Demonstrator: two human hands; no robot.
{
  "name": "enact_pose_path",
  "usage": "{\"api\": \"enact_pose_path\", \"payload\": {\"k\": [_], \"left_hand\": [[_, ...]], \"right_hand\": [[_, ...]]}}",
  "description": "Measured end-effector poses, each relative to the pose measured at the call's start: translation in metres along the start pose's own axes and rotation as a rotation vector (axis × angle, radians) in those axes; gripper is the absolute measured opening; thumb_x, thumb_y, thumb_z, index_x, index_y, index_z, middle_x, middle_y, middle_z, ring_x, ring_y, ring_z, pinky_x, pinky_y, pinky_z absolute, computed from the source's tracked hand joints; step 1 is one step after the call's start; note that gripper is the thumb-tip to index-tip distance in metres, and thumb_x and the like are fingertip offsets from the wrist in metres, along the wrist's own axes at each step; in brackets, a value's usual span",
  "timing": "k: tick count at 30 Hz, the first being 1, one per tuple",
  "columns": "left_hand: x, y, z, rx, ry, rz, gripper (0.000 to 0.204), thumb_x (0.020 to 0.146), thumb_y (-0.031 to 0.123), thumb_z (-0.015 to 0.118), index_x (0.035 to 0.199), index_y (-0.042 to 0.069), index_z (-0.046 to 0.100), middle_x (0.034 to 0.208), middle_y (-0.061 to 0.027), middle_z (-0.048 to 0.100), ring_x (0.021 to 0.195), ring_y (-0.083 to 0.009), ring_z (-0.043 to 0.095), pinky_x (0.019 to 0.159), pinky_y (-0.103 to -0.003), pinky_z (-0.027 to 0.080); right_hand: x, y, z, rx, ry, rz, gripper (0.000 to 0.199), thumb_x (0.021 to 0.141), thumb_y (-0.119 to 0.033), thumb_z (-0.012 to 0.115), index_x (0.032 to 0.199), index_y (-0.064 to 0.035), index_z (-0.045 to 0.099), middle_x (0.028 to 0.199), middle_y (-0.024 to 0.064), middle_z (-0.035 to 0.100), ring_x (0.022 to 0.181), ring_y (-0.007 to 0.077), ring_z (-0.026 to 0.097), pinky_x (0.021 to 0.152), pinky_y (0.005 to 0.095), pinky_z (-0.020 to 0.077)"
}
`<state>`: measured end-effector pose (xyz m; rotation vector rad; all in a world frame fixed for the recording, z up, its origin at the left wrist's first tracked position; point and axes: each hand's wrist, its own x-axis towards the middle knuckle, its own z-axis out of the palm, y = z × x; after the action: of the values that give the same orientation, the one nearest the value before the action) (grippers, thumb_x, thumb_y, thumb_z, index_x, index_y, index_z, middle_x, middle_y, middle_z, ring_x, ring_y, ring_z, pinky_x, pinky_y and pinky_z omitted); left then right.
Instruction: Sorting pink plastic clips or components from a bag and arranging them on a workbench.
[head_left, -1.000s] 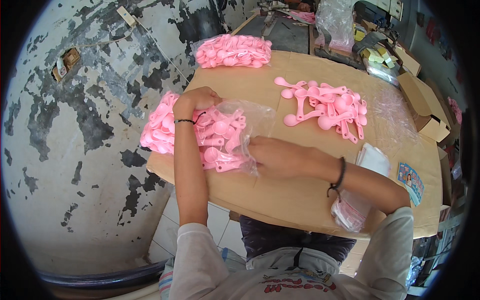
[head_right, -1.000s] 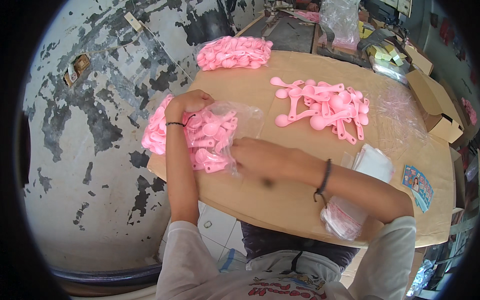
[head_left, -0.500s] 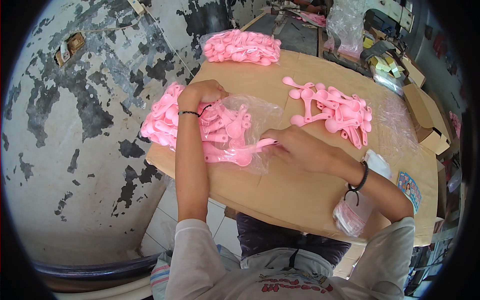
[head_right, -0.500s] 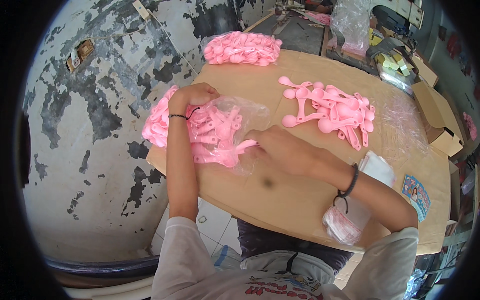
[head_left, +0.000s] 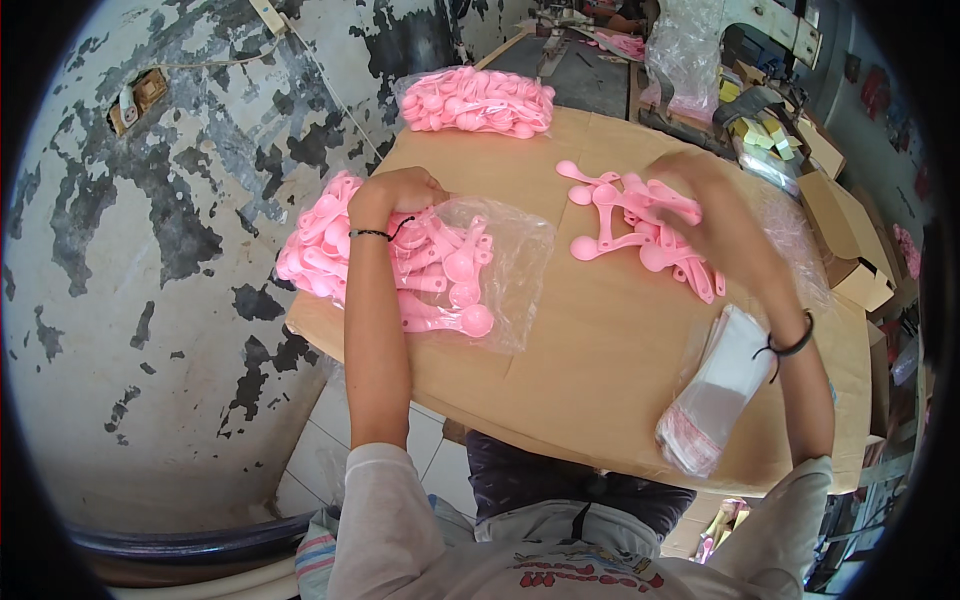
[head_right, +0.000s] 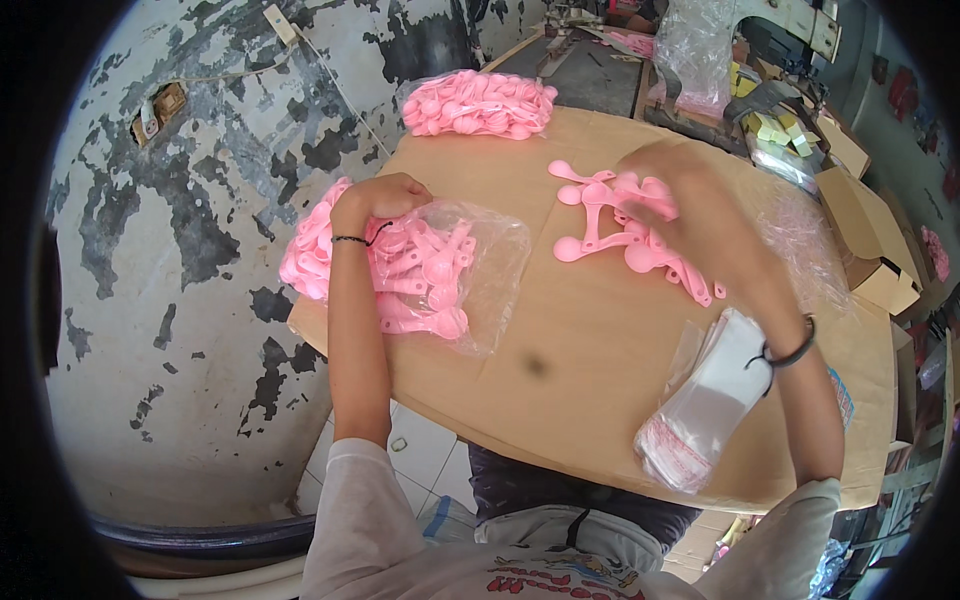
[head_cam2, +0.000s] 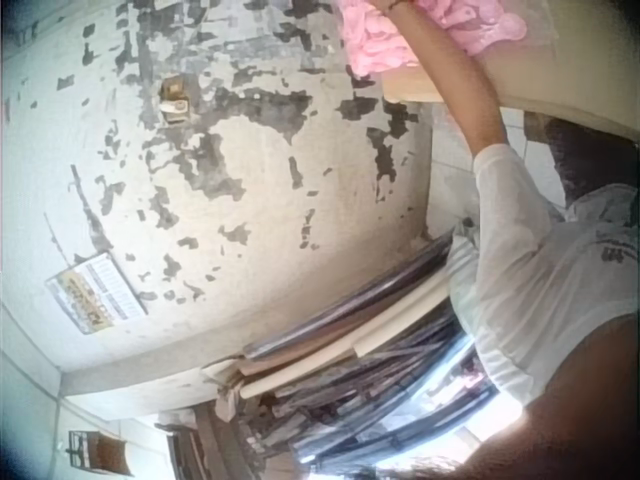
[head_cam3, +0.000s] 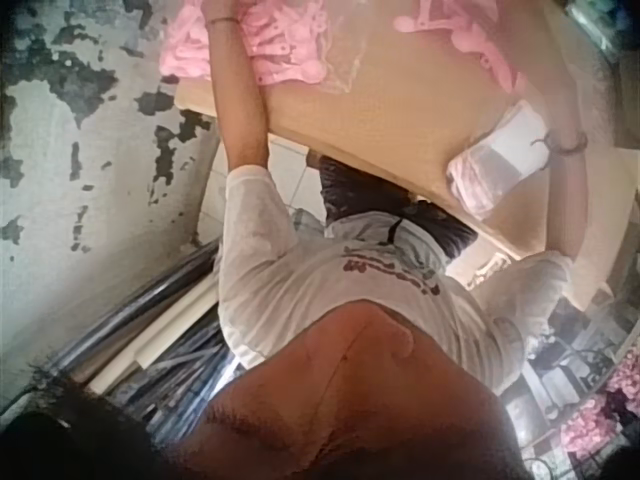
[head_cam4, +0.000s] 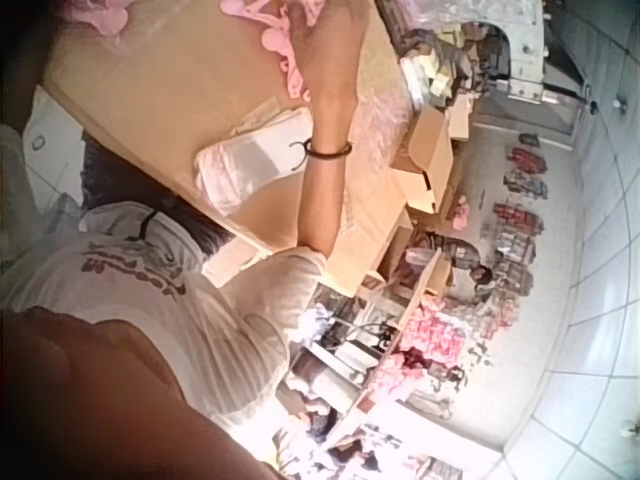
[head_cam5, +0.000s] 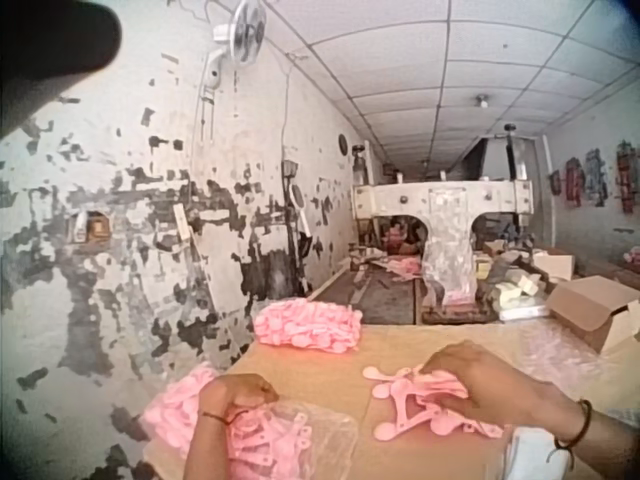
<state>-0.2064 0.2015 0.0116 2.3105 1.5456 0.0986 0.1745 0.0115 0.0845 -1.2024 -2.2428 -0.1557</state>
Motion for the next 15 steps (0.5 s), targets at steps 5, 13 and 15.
{"api": "enact_pose_path", "payload": {"k": [5,13,15], "left_hand": [[0.001,-0.010,-0.001,0.003,-0.067,-0.029,0.037,0.088,0.041,0.065,0.097,0.006,0.072,0.079,-0.0068,0.067,0.072,-0.0190,0.057,0.074,-0.036,0.049],[0.001,0.006,-0.004,0.085,-0.120,-0.033,0.039,0.095,0.033,0.055,0.116,0.004,0.071,0.105,-0.0121,0.074,0.093,-0.0216,0.067,0.087,-0.033,0.050],[0.001,-0.003,-0.003,0.031,-0.090,-0.017,0.037,0.092,0.037,0.060,0.107,0.005,0.072,0.091,-0.0088,0.071,0.083,-0.0200,0.063,0.081,-0.035,0.050]], "right_hand": [[0.005,-0.074,0.104,0.446,-0.358,-0.346,0.019,0.088,-0.012,0.063,0.103,0.0007,0.065,0.123,0.0172,0.060,0.114,0.0324,0.057,0.099,0.0432,0.0462],[0.004,-0.085,0.189,0.407,-0.282,-0.307,0.036,0.092,-0.020,0.061,0.123,-0.0006,0.054,0.119,0.0276,0.054,0.110,0.0444,0.054,0.094,0.0467,0.0487],[0.004,-0.088,0.185,0.383,-0.295,-0.248,0.027,0.087,-0.015,0.063,0.108,0.0014,0.060,0.118,0.0278,0.056,0.109,0.0412,0.055,0.091,0.0474,0.0491]]}}
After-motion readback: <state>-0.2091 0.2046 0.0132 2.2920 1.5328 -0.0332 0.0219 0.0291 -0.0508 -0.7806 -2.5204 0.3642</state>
